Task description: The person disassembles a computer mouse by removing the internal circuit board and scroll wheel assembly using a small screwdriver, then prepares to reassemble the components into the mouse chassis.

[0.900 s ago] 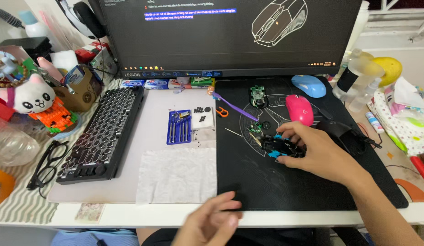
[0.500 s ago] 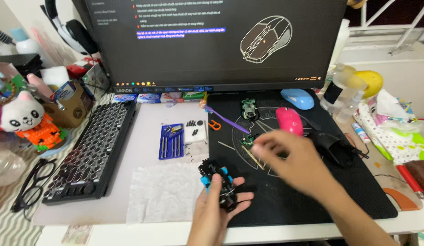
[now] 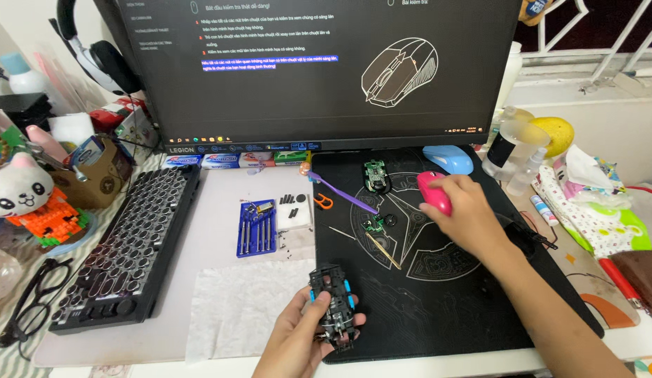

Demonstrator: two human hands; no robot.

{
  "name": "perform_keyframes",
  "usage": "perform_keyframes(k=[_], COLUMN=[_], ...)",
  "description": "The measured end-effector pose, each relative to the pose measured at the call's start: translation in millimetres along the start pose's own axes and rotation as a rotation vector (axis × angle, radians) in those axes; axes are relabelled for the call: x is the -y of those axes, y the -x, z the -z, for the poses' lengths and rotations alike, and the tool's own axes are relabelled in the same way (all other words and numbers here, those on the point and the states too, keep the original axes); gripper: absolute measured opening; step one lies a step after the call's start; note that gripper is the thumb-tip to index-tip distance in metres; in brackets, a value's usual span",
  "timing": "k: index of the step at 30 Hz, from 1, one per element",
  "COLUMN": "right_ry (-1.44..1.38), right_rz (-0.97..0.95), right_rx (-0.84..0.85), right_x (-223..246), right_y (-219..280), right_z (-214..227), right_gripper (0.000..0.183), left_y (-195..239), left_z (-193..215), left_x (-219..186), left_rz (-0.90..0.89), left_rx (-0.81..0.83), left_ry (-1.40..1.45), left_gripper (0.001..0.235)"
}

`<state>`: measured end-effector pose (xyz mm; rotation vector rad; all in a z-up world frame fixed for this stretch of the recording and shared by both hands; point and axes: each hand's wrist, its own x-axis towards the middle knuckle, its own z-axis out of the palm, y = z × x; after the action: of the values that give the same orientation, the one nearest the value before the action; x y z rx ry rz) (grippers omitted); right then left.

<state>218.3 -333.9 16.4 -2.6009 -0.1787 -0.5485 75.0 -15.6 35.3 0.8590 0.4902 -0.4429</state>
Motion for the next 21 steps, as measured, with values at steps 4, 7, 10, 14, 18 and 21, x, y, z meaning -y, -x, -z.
perform_keyframes(k=[4,7,10,14,18,21], right_ry=[-0.041,-0.197,-0.378,-0.469,-0.564,-0.569], right_rz=[0.186,0.308,0.298,0.347,0.130,0.308], right_rx=[0.004,0.053,0.173,0.167,0.263,0.255], right_x=[43.5,87.6,120.5,146.4,181.3,186.4], right_y=[11.9,20.8,22.8,19.0,19.6,23.1], right_z=[9.5,22.4,28.5,22.2,24.1,13.6], right_gripper=[0.027,0.020,0.012,0.009,0.017,0.020], left_y=[0.4,9.3,21.0,19.8,21.4,16.9], left_z=[5.1,-0.5,-8.0,11.6,24.7,36.0], left_x=[-8.4,-22.1,-37.8,-43.1,-53.2,-54.6], left_rz=[0.000,0.019,0.007,-0.154,-0.237,-0.332], left_rx=[0.011,-0.009,-0.070,-0.009,0.102,0.209], left_ry=[-0.016,0.003,0.031,-0.229,-0.290,-0.286], left_gripper=[0.034,0.037,0.047,0.040,0.040,0.038])
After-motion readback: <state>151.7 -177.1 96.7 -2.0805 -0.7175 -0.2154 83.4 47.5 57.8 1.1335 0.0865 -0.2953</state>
